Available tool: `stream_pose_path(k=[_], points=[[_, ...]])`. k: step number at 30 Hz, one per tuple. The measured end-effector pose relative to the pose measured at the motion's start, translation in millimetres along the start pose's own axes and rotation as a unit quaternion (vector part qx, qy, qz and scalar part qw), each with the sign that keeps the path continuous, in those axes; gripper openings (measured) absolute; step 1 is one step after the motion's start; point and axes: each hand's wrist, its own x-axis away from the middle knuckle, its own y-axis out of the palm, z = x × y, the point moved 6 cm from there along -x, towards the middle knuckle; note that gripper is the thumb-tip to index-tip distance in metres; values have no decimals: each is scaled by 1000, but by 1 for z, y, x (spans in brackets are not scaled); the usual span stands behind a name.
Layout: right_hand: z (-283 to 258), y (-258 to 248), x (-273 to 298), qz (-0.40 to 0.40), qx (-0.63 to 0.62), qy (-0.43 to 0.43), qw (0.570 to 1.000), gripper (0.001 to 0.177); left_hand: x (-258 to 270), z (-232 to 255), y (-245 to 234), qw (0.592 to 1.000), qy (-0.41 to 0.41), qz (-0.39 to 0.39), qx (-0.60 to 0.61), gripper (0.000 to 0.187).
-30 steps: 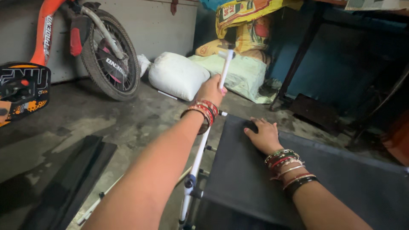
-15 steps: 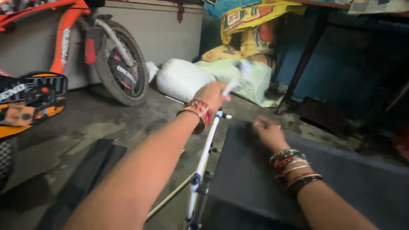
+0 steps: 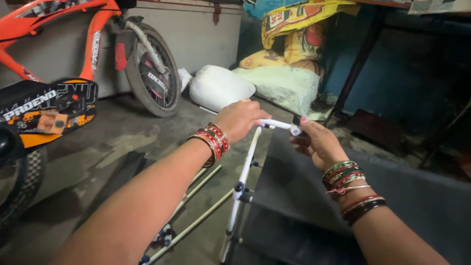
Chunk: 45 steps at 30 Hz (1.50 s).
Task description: The person assembles a small folding table by connecting white plastic poles and attaching a black fabric surface. They repeatedly pick up poles, insert them into joints, and secure the fabric to the frame.
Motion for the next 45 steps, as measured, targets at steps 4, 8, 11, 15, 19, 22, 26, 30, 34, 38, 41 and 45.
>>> stream_pose_path(k=[4, 8, 11, 15, 19, 22, 26, 30, 34, 38, 41, 45], points=[[3, -1, -7, -21, -9, -72, 997, 16, 2, 0, 2, 998, -34, -57, 10, 20], [6, 1, -5, 5, 7, -119, 993, 19, 8, -19, 20, 969, -149, -181, 74, 24], [4, 9, -3, 15, 20, -150, 988, 19, 10, -31, 28, 944, -159, -215, 192, 26], [3, 7, -6, 40, -10, -139, 989, 19, 17, -40, 10, 972, -31, -58, 227, 25], [5, 5, -10, 29, -31, -119, 992, 18, 24, -59, 6, 983, -56, -33, 175, 17], [8, 5, -10, 28, -15, -141, 990, 17, 33, -77, 25, 938, -192, -145, 248, 26], [9, 11, -11, -6, -31, -154, 988, 16, 37, -84, 28, 901, -225, -148, 341, 24], [10, 16, -9, -2, -61, -128, 990, 15, 32, -66, -6, 958, 65, 21, 280, 26], [5, 27, 0, -16, -47, -124, 991, 15, 33, -103, 8, 946, -185, -56, 260, 32], [-5, 40, 10, -46, -28, -164, 985, 19, 45, -126, 15, 918, -307, -81, 237, 40], [-10, 43, 13, -44, -24, -173, 984, 20, 51, -131, 25, 877, -334, -79, 336, 28], [-7, 39, 11, -26, -42, -160, 986, 20, 43, -118, 22, 914, -72, -86, 389, 28]])
